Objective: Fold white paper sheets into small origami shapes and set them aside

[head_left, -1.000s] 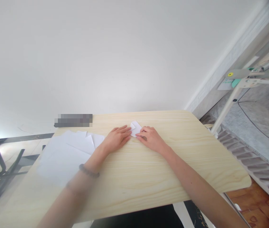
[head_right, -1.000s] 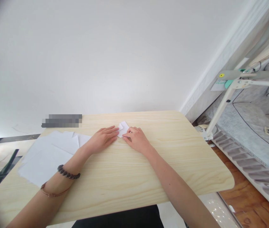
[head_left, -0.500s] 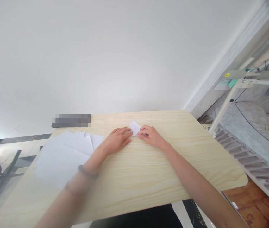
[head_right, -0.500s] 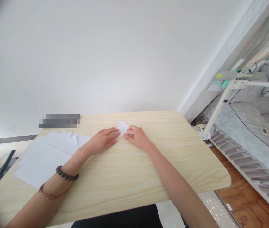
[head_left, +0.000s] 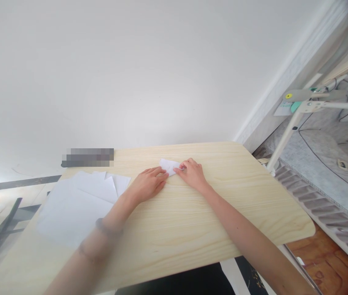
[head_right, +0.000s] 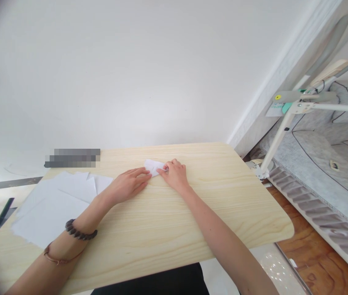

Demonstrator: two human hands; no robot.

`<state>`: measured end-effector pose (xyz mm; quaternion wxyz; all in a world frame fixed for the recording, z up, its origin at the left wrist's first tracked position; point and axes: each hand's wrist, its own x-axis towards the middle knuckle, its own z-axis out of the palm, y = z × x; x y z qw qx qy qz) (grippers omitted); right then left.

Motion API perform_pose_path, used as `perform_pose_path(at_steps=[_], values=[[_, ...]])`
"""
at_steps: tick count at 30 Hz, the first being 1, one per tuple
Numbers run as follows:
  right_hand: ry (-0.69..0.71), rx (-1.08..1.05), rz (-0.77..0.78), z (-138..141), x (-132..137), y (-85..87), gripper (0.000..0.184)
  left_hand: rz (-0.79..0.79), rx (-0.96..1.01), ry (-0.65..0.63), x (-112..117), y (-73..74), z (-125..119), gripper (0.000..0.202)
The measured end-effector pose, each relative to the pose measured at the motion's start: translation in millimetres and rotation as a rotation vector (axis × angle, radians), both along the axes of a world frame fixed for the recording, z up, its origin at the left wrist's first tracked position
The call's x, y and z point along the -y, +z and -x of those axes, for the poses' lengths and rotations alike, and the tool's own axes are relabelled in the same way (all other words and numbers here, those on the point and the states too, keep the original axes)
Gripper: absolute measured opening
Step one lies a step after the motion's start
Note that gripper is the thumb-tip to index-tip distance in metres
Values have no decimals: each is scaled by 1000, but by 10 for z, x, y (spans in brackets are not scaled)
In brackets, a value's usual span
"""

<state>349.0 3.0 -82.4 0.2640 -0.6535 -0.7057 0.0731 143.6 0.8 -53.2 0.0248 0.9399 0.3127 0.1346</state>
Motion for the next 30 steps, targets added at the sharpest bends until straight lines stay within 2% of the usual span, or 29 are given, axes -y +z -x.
perform_pose_path(at_steps=[10,18,30], values=[[-51,31,-37,28,2,-39,33,19,-16,21,12,52,-24,41],[-56,27,-18,26,-17,-50,32,-20,-79,29,24,46,-58,36],[-60,52,-4,44,3,-17,32,25,-59,8,3,42,-57,35]])
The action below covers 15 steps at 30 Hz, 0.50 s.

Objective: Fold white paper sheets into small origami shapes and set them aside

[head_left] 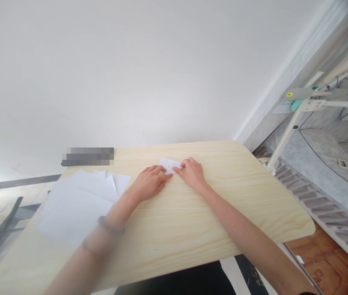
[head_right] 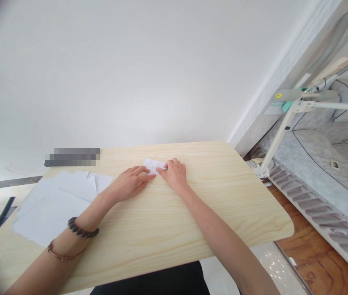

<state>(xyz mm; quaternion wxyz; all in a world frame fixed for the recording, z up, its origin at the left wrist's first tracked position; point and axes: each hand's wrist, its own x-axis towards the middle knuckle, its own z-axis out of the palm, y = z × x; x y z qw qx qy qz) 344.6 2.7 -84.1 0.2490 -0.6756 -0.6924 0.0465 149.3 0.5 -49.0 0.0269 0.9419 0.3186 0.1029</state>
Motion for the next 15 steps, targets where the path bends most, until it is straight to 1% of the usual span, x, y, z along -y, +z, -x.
perform_pose_path(at_steps=[5,11,13,15], values=[[2,-40,1,-40,-23,-5,30,22,0,11,-3,0,15,35],[66,-223,-1,-242,-79,-13,18,41,7,42,17,25,18,34],[81,-214,-16,-237,-59,-10,18,42,7,42,20,30,16,34],[85,-153,-41,-183,-26,-4,24,41,4,41,20,31,12,34]])
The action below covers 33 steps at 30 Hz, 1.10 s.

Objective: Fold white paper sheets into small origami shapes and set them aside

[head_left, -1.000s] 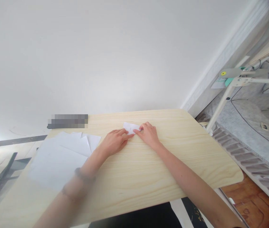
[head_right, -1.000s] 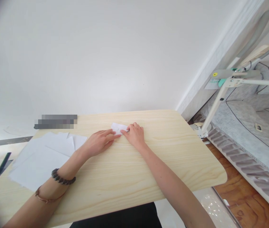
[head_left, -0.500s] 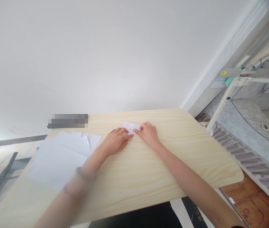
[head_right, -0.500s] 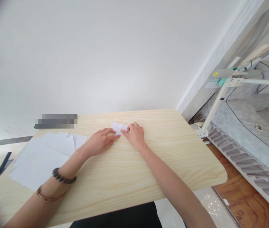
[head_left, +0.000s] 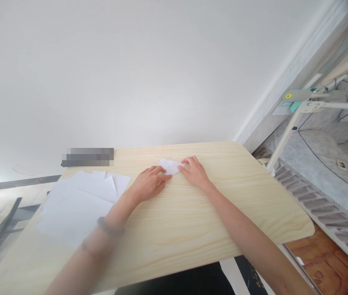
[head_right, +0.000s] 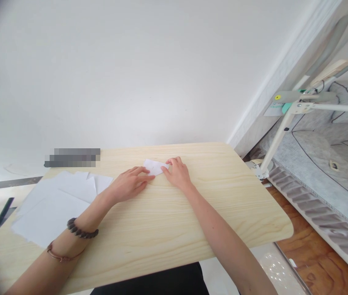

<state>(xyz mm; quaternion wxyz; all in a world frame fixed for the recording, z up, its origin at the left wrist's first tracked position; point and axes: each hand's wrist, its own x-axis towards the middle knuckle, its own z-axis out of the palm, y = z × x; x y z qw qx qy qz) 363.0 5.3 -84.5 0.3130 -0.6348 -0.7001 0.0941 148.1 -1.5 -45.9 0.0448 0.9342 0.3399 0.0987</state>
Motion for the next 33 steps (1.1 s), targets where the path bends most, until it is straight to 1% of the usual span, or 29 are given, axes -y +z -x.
perform_pose_path(at_steps=[3,5,9,11,13,15,17,19,22,26,29,33], values=[[-9,107,-7,88,36,10,35,-1,-6,-5,-4,-6,-2,35],[-12,121,15,93,32,15,37,-2,-4,-5,-5,-10,1,35],[28,16,74,-22,-17,25,31,3,1,2,1,-5,9,35],[62,-50,86,-71,-32,31,30,9,0,5,8,2,12,35],[63,-72,85,-70,-26,33,30,16,3,5,14,7,13,35],[31,-25,71,-22,-4,29,32,18,9,1,16,7,12,36],[1,47,50,41,18,21,42,16,16,-7,13,0,13,37],[-17,82,41,78,29,15,44,18,20,-10,6,-11,18,36],[-15,64,72,60,17,15,39,42,22,1,-9,-28,38,36],[22,32,112,-4,-7,26,32,65,26,-5,-23,-37,68,34],[15,60,95,5,2,22,32,65,26,-16,-18,-24,72,34],[-7,149,32,67,46,7,35,53,7,-33,4,10,60,35]])
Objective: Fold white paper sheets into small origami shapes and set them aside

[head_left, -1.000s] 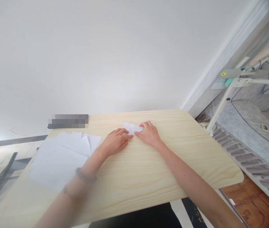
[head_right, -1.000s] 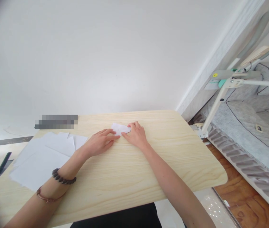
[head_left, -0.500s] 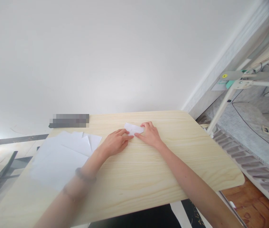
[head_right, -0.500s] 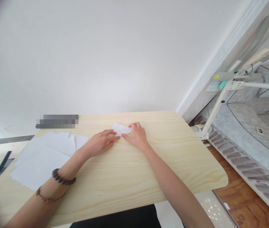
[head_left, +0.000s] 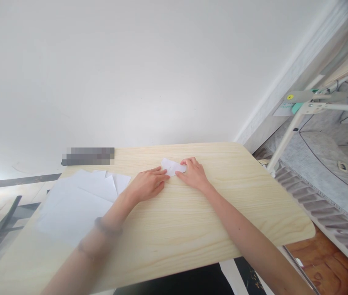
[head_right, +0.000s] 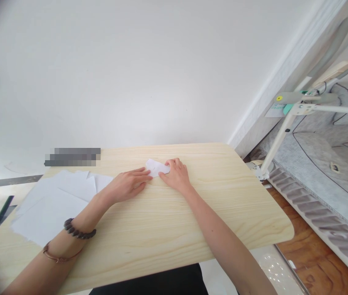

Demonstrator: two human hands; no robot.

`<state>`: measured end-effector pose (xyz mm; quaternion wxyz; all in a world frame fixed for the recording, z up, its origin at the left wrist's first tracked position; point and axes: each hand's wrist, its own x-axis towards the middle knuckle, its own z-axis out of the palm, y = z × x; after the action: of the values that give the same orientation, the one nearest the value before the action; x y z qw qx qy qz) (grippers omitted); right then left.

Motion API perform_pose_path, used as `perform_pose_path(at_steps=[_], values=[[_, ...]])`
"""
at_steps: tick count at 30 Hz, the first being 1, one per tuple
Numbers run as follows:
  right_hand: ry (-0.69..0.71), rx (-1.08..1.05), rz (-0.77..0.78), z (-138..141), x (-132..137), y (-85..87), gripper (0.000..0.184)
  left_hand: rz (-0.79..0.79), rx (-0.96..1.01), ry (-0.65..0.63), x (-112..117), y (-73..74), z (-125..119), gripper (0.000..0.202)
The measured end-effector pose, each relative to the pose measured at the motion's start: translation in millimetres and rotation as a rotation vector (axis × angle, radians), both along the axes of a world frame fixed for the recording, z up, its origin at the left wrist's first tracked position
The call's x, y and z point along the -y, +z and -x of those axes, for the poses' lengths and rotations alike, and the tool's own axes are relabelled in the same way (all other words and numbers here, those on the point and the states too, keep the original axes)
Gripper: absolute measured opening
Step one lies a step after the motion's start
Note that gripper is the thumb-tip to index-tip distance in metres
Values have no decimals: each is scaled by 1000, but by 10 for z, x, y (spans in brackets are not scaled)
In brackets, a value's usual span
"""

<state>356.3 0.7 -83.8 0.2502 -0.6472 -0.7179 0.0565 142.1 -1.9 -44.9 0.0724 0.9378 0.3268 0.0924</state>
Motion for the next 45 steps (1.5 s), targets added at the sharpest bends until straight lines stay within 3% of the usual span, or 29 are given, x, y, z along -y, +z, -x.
perform_pose_path(at_steps=[11,19,25,34,38,41,45], values=[[-16,41,-28,50,57,37,39,10,25,-11,-5,9,9,33],[-26,58,-45,143,112,68,52,-22,2,-21,-4,17,-9,33],[-35,-64,93,46,8,59,50,-11,11,-3,-15,-4,-7,32],[100,-304,212,-211,-73,88,45,8,43,4,-26,-31,7,32],[26,-198,131,-101,-34,55,44,-20,38,-11,-15,-26,-4,32],[-24,-58,30,28,29,33,57,-51,29,-15,1,-9,-26,32],[-22,20,0,95,72,26,61,-54,39,-15,14,5,-43,32]])
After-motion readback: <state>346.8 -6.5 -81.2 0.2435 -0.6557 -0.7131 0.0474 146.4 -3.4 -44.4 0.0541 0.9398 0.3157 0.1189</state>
